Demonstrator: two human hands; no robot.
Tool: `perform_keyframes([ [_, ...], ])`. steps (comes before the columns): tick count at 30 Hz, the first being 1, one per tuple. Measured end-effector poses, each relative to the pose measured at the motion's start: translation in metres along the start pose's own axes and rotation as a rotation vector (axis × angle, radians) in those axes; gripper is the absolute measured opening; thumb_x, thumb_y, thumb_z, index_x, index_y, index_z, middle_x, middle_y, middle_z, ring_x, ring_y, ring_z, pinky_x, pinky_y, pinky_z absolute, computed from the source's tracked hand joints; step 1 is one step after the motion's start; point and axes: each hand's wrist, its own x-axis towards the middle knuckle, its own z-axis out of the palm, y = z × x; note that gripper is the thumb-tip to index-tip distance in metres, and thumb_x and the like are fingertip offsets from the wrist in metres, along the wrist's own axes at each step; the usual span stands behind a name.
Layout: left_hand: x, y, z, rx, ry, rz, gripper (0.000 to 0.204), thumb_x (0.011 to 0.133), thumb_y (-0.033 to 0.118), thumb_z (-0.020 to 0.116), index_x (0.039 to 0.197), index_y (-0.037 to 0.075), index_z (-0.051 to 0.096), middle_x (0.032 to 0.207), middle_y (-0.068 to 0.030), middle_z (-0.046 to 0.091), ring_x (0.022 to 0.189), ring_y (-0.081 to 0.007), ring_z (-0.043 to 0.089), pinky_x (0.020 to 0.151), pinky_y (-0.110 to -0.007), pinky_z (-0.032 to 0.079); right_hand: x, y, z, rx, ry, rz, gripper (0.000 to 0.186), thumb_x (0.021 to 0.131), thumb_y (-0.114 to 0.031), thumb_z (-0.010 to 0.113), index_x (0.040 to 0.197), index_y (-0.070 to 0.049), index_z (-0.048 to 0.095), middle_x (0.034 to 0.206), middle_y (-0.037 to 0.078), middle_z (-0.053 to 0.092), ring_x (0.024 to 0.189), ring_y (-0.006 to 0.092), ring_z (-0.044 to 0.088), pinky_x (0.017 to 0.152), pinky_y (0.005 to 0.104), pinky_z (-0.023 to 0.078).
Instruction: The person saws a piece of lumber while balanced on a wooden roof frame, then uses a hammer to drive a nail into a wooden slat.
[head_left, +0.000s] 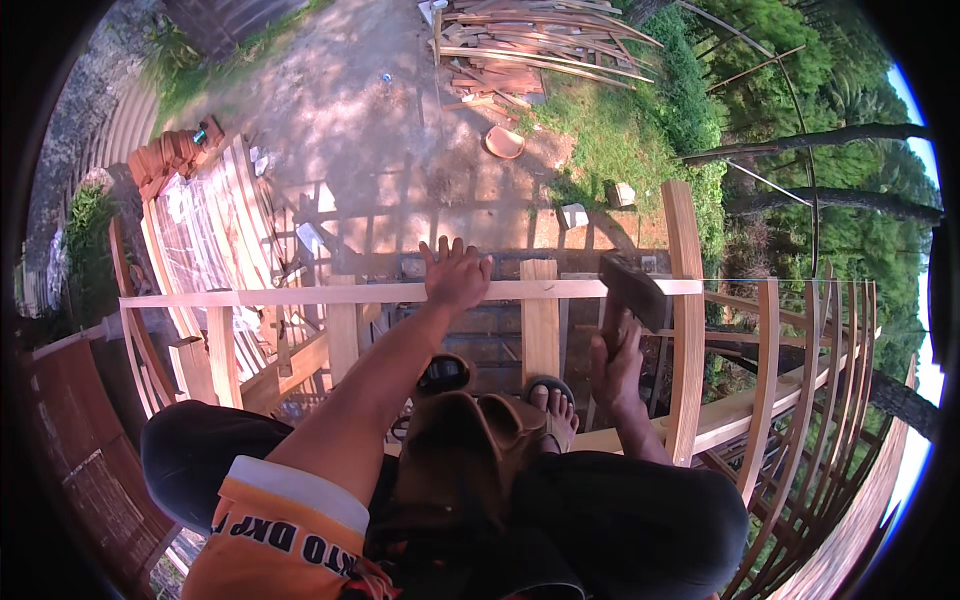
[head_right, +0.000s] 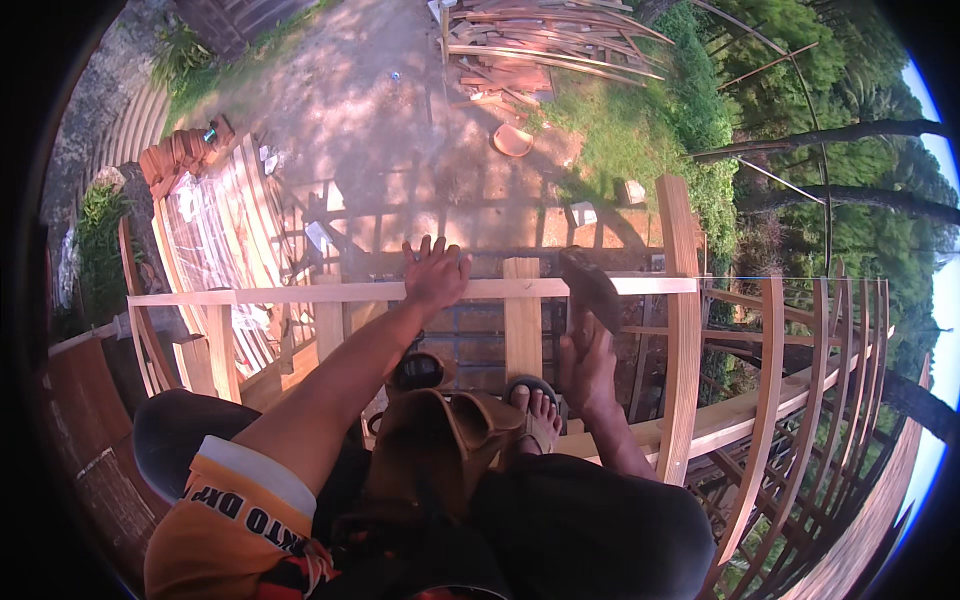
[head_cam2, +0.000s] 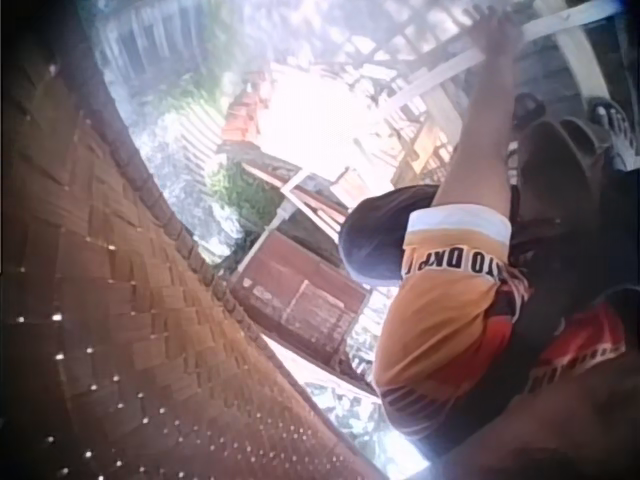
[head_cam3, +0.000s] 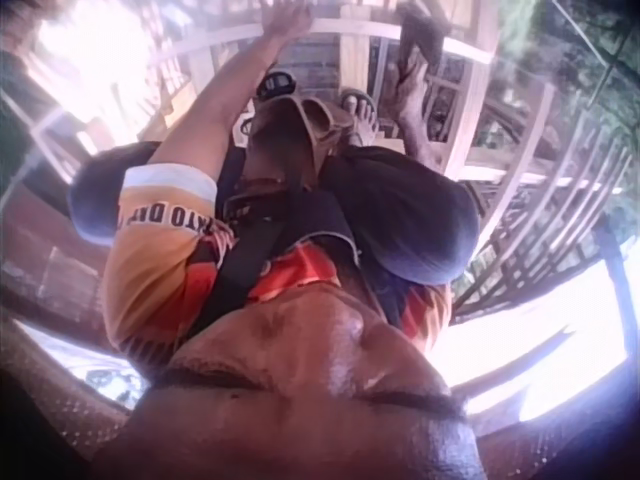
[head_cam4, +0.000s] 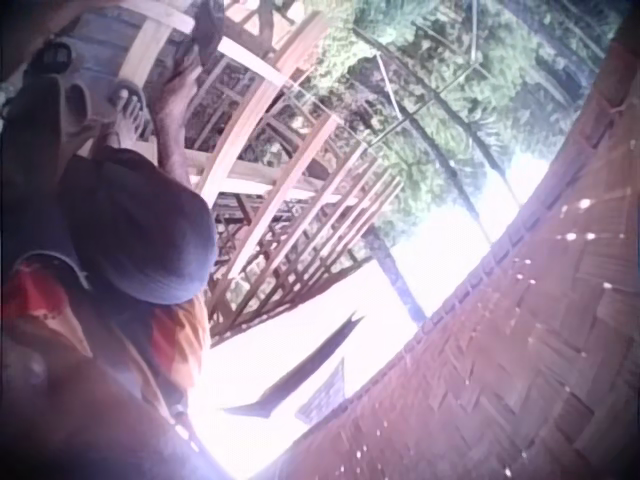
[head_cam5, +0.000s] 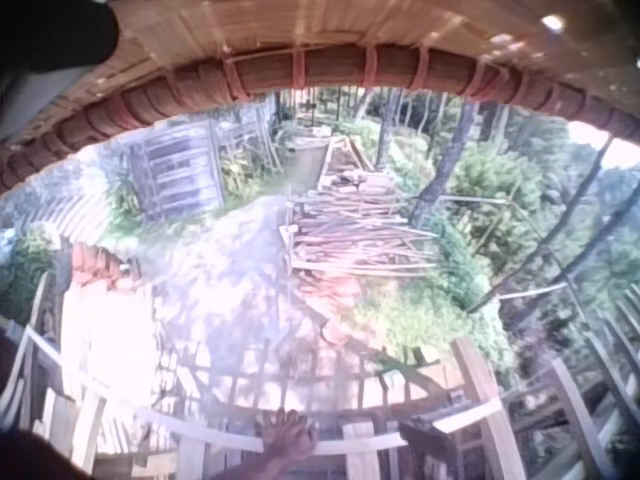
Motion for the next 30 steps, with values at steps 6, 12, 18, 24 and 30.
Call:
perform_keyframes([
  [6, -0.006, -0.01, -0.008, 0.05, -0.094, -0.038, 0.053, 0.102, 0.044, 0.037, 0.119, 0.004, 0.068, 0.134, -0.0185, 0.056, 0.139, -0.0405, 0.039, 0.117, -0.071, 0.012, 0.052, -0.015, -0.012, 0.216, -0.343, 0.371, 0.034, 0.1, -0.019, 0.056, 0.121, 0.002, 0.04, 0.08, 0.03, 0.062, 0.074, 0.0511, 0.064, 0.063, 0.0543, 0.049],
  [12, -0.006, -0.01, -0.006, 0.022, -0.058, -0.042, 0.054, 0.101, 0.044, 0.037, 0.121, 0.004, 0.068, 0.134, -0.0187, 0.056, 0.14, -0.0408, 0.039, 0.117, -0.071, 0.012, 0.05, -0.027, -0.04, 0.845, 0.353, -0.057, 0.047, 0.101, -0.032, 0.06, 0.129, -0.004, 0.036, 0.088, 0.011, 0.056, 0.06, 0.0168, 0.053, 0.05, 0.0305, 0.044],
  [18, -0.005, -0.007, 0.001, 0.016, 0.01, -0.04, 0.054, 0.101, 0.044, 0.037, 0.122, 0.004, 0.067, 0.136, -0.0174, 0.056, 0.142, -0.0408, 0.037, 0.117, -0.07, 0.011, -0.001, 0.011, 0.029, 0.203, -0.363, 0.185, 0.042, 0.102, -0.024, 0.056, 0.126, 0.006, 0.04, 0.071, 0.023, 0.06, 0.059, 0.0336, 0.061, 0.058, 0.0458, 0.05],
  [24, -0.008, -0.016, -0.006, 0.015, -0.044, -0.067, 0.055, 0.101, 0.046, 0.038, 0.122, 0.003, 0.067, 0.136, -0.0183, 0.056, 0.142, -0.0411, 0.037, 0.118, -0.07, 0.01, 0.097, -0.063, -0.074, 0.893, 0.497, -0.067, 0.06, 0.102, -0.044, 0.059, 0.137, -0.002, 0.033, 0.079, 0.004, 0.05, 0.058, 0.0117, 0.048, 0.052, 0.0265, 0.044],
  [30, -0.001, 0.008, -0.013, -0.018, -0.106, -0.073, 0.055, 0.101, 0.045, 0.038, 0.12, 0.003, 0.067, 0.137, -0.0193, 0.056, 0.14, -0.0412, 0.038, 0.117, -0.07, 0.012, -0.03, 0.039, 0.032, 0.033, -0.558, 0.326, 0.043, 0.102, -0.029, 0.055, 0.129, 0.002, 0.041, 0.092, 0.022, 0.072, 0.082, 0.0449, 0.068, 0.07, 0.0601, 0.049],
])
